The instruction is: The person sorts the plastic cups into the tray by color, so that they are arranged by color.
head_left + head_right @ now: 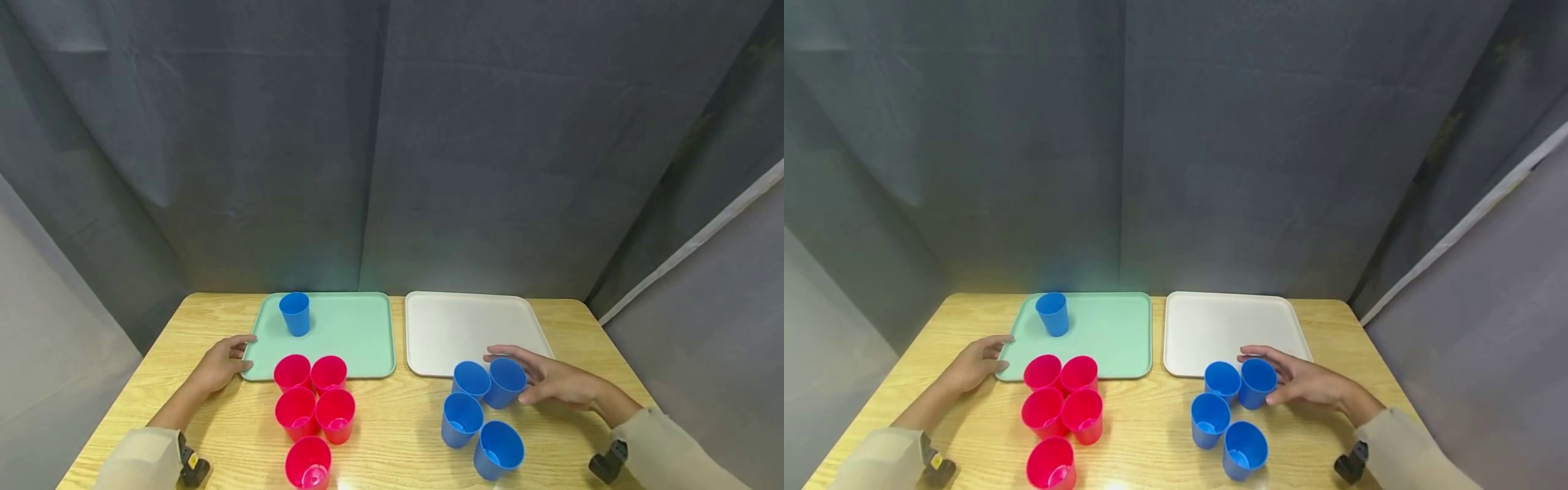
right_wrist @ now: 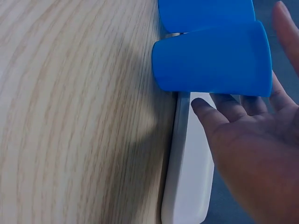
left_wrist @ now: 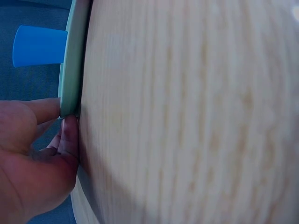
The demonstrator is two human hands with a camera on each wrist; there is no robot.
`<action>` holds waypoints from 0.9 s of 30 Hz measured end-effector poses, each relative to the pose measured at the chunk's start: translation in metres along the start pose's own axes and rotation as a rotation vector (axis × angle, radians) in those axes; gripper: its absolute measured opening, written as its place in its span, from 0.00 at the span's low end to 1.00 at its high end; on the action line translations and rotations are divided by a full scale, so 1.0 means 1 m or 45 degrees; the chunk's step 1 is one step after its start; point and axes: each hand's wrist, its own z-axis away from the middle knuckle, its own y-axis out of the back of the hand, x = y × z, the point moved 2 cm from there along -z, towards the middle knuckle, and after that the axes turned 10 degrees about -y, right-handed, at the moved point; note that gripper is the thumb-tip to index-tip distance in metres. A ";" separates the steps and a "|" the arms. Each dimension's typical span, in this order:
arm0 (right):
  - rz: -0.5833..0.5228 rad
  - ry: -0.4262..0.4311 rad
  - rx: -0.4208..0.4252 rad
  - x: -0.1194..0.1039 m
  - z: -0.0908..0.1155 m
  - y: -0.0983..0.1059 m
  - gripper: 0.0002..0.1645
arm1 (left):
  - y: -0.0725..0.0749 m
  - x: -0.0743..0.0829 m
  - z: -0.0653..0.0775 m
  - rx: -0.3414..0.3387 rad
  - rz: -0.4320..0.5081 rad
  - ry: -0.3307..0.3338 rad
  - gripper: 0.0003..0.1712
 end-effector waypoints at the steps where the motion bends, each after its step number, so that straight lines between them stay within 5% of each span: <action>1: 0.015 -0.014 0.015 0.001 0.000 0.000 0.51 | 0.000 0.001 0.000 -0.001 -0.001 0.003 0.29; 10: 0.097 -0.083 0.122 0.005 -0.004 -0.003 0.48 | 0.000 0.004 0.000 -0.003 -0.006 0.018 0.29; 27: 0.089 -0.089 0.110 0.002 -0.002 -0.003 0.44 | 0.000 0.006 0.001 -0.001 0.020 0.026 0.30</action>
